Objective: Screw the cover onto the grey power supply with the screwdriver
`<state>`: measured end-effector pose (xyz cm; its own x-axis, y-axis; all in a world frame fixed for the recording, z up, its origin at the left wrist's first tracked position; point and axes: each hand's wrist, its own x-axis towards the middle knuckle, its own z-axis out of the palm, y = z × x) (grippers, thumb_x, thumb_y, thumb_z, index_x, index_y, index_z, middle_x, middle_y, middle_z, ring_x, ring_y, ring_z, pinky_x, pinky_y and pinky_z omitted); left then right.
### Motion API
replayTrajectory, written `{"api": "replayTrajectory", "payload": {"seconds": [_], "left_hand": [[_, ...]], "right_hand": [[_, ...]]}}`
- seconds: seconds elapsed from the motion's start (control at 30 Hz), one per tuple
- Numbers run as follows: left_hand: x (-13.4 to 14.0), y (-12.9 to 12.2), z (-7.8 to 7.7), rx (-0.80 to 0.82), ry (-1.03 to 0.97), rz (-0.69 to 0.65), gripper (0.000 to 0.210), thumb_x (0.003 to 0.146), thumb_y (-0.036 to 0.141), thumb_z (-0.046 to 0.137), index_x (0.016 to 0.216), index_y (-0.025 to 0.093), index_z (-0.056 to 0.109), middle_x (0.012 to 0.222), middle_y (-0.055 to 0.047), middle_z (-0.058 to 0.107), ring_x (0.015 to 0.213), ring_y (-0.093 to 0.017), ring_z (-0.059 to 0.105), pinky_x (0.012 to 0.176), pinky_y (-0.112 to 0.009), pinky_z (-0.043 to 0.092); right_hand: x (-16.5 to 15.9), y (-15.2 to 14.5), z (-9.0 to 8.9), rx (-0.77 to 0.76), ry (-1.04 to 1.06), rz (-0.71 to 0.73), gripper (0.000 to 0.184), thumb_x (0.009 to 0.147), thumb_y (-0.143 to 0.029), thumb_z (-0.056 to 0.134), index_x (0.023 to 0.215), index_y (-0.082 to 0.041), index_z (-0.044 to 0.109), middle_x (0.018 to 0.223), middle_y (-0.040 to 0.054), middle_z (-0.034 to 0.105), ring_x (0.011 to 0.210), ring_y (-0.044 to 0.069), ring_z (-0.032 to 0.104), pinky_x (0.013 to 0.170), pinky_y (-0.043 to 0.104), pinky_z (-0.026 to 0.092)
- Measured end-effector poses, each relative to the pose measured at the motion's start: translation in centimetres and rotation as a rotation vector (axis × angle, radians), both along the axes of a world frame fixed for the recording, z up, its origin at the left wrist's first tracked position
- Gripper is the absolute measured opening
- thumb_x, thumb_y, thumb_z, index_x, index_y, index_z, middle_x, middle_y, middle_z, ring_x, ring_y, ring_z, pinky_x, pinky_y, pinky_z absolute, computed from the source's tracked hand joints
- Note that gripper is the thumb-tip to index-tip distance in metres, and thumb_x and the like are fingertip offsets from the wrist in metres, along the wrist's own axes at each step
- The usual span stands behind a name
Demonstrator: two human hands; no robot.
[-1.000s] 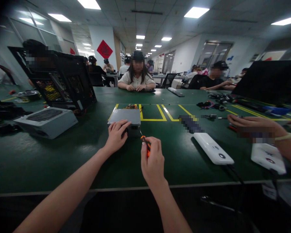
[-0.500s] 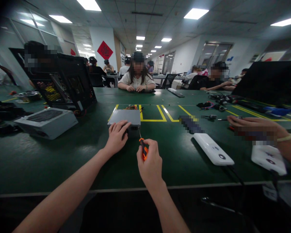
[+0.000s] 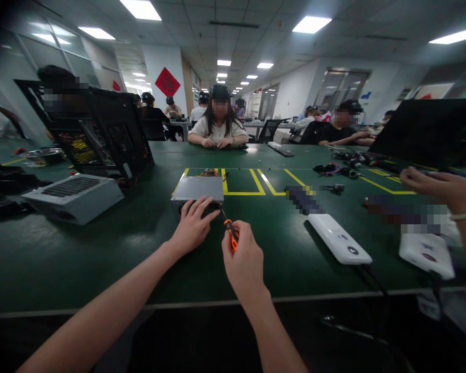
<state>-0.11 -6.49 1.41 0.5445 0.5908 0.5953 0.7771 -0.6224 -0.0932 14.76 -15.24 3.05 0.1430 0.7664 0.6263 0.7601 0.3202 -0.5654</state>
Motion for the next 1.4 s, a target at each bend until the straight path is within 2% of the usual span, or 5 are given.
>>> {"api": "replayTrajectory", "payload": {"seconds": [0.17, 0.6, 0.87, 1.13, 1.4], "left_hand": [[0.1, -0.2, 0.0, -0.009, -0.010, 0.011, 0.045, 0.075, 0.011, 0.049, 0.118, 0.025, 0.052, 0.139, -0.010, 0.034, 0.130, -0.027, 0.025, 0.103, -0.050, 0.021], [0.4, 0.0, -0.3, -0.014, -0.020, 0.039, 0.049, 0.076, 0.009, 0.045, 0.122, 0.025, 0.048, 0.139, -0.009, 0.034, 0.130, -0.027, 0.024, 0.102, -0.048, 0.022], [0.4, 0.0, -0.1, -0.016, -0.024, 0.040, 0.049, 0.076, 0.009, 0.044, 0.123, 0.025, 0.048, 0.138, -0.009, 0.034, 0.129, -0.027, 0.025, 0.101, -0.048, 0.023], [0.4, 0.0, -0.3, -0.030, -0.042, 0.032, 0.052, 0.073, 0.008, 0.046, 0.123, 0.025, 0.048, 0.138, -0.009, 0.034, 0.129, -0.027, 0.025, 0.101, -0.048, 0.023], [0.5, 0.1, -0.3, -0.021, -0.033, 0.044, 0.050, 0.075, 0.009, 0.044, 0.122, 0.025, 0.049, 0.138, -0.009, 0.034, 0.129, -0.027, 0.025, 0.100, -0.048, 0.024]], "right_hand": [[0.0, 0.2, -0.1, 0.117, -0.059, 0.052, 0.006, 0.081, -0.018, 0.047, 0.086, -0.019, 0.045, 0.095, 0.0072, 0.053, 0.092, 0.019, 0.054, 0.079, 0.035, 0.046], [-0.7, 0.3, 0.1, 0.104, -0.171, 0.064, 0.017, 0.078, -0.014, 0.049, 0.094, -0.020, 0.051, 0.091, 0.0038, 0.062, 0.078, 0.019, 0.052, 0.073, 0.034, 0.045], [-0.5, 0.0, 0.9, 0.008, -0.130, -0.063, 0.023, 0.087, -0.036, 0.038, 0.095, -0.018, 0.051, 0.081, 0.0062, 0.059, 0.071, 0.019, 0.056, 0.062, 0.031, 0.042], [-0.1, 0.1, 0.7, 0.042, -0.330, -0.026, 0.009, 0.077, -0.018, 0.048, 0.084, -0.019, 0.053, 0.080, 0.0058, 0.055, 0.074, 0.020, 0.050, 0.067, 0.035, 0.041], [-0.4, -0.1, 0.9, -0.011, -0.099, 0.034, 0.019, 0.086, -0.026, 0.040, 0.101, -0.019, 0.048, 0.098, 0.0087, 0.052, 0.081, 0.019, 0.055, 0.064, 0.033, 0.047]]}}
